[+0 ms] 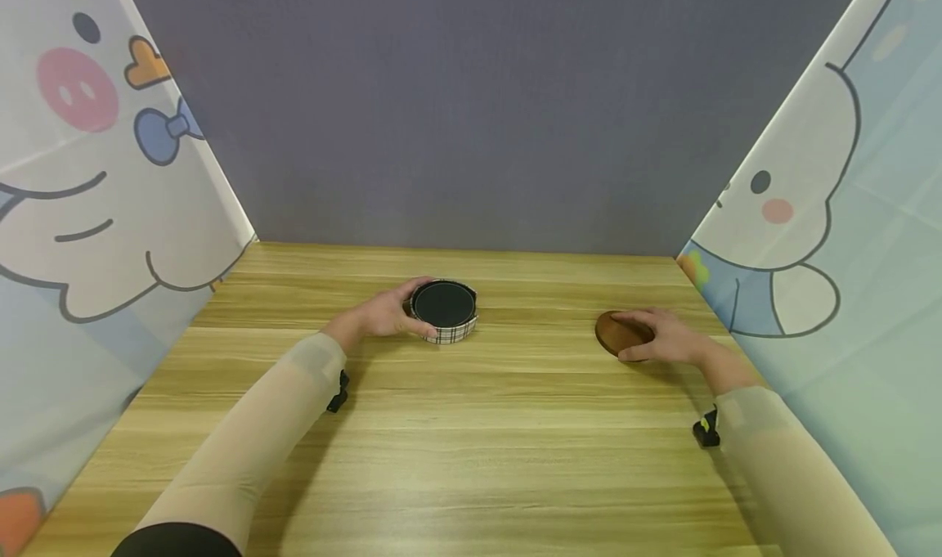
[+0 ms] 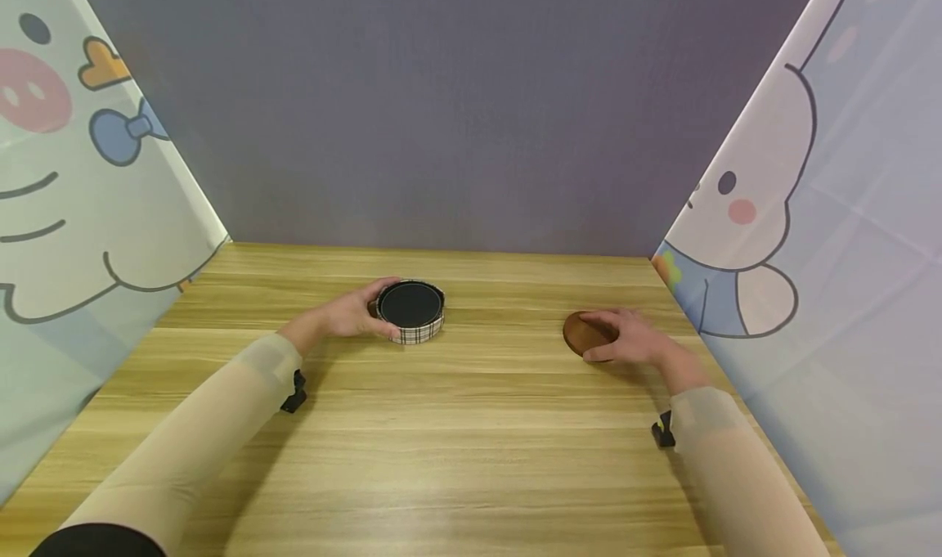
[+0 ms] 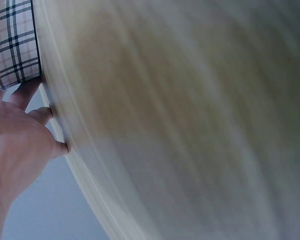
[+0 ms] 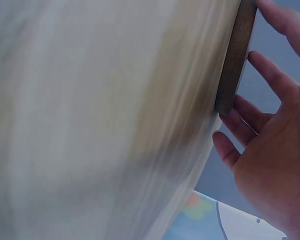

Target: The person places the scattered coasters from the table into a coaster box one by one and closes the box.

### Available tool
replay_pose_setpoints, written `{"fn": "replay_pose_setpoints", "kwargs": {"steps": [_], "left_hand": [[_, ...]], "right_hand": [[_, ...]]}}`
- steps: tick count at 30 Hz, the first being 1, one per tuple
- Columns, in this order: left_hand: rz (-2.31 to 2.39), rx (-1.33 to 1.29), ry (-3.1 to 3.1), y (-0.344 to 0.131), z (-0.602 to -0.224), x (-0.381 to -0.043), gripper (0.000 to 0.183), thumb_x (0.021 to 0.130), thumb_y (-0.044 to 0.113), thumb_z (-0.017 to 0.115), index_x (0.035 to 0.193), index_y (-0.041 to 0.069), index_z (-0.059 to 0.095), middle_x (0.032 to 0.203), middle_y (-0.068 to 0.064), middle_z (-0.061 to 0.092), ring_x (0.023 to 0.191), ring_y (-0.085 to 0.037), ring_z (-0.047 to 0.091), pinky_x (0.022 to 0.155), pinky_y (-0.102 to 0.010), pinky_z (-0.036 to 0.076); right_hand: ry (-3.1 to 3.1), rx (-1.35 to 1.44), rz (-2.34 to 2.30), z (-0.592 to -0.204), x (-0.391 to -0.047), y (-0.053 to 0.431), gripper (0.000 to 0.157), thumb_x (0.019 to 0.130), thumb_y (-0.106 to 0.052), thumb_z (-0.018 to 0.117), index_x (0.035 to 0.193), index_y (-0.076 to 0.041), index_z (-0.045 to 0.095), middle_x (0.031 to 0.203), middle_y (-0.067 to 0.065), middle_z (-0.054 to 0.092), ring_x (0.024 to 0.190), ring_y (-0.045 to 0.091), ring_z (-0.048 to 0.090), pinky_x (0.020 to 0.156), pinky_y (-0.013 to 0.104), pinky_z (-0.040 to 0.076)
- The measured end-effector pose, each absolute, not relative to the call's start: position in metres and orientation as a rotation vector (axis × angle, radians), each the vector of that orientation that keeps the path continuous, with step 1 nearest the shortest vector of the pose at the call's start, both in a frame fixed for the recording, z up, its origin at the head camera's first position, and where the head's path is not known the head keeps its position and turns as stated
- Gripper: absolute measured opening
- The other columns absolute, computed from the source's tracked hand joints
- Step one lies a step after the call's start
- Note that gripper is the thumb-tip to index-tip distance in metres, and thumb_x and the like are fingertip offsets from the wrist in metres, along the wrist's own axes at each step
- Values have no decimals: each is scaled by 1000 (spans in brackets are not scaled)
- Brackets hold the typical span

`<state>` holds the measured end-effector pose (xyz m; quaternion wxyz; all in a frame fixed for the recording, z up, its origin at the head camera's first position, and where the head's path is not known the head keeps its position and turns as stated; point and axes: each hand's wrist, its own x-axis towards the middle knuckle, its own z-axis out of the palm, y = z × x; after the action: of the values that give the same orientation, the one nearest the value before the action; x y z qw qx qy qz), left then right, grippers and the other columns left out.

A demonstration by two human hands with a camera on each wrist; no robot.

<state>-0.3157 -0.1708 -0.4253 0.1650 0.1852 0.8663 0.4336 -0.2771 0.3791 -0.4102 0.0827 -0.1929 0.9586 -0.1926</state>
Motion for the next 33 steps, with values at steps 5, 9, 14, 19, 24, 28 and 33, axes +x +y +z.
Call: {"fn": "replay_pose_setpoints", "kwargs": {"steps": [5, 9, 14, 19, 24, 28, 33], "left_hand": [[1237, 527, 2470, -171, -427, -317, 119, 83, 36, 100, 175, 26, 25, 167, -21, 49, 152, -43, 51, 130, -64, 31], [1241, 537, 2465, -171, -427, -317, 119, 84, 35, 99, 175, 24, 25, 167, -21, 49, 151, -42, 52, 130, -63, 32], [1247, 532, 2457, -172, -428, -317, 119, 83, 37, 100, 175, 27, 25, 168, -20, 48, 152, -42, 51, 130, -63, 32], [1256, 531, 2440, -173, -428, -318, 119, 84, 41, 99, 175, 30, 25, 170, -21, 46, 151, -43, 52, 128, -63, 35], [1271, 541, 2423, -172, -428, -319, 117, 84, 38, 99, 175, 29, 25, 168, -21, 47, 151, -42, 52, 128, -63, 35], [1262, 544, 2425, -172, -428, -318, 117, 85, 38, 98, 175, 28, 25, 169, -21, 46, 152, -42, 52, 127, -63, 36], [1259, 548, 2429, -173, -428, -319, 117, 85, 39, 98, 176, 27, 24, 169, -22, 46, 150, -42, 53, 126, -62, 38]], "right_hand": [[2859, -592, -540, -410, -277, 380, 85, 88, -44, 89, 161, -12, 55, 163, 36, 42, 149, 67, 34, 112, 86, 32], [2872, -586, -540, -411, -278, 379, 84, 89, -45, 89, 160, -13, 57, 162, 35, 44, 148, 65, 36, 112, 85, 33], [2910, -580, -495, -414, -279, 378, 84, 89, -49, 88, 160, -15, 57, 162, 33, 46, 149, 65, 36, 113, 86, 30], [2951, -588, -513, -413, -279, 372, 83, 89, -49, 89, 160, -18, 57, 161, 30, 48, 149, 62, 36, 114, 86, 28], [2977, -607, -530, -411, -280, 362, 81, 89, -48, 88, 158, -18, 59, 161, 31, 49, 149, 60, 38, 116, 84, 26], [2974, -616, -532, -410, -281, 354, 79, 91, -48, 86, 159, -18, 59, 162, 30, 48, 150, 59, 37, 118, 83, 22], [2969, -630, -557, -408, -282, 344, 78, 92, -47, 86, 159, -20, 59, 163, 29, 47, 152, 57, 36, 119, 81, 21]]}}
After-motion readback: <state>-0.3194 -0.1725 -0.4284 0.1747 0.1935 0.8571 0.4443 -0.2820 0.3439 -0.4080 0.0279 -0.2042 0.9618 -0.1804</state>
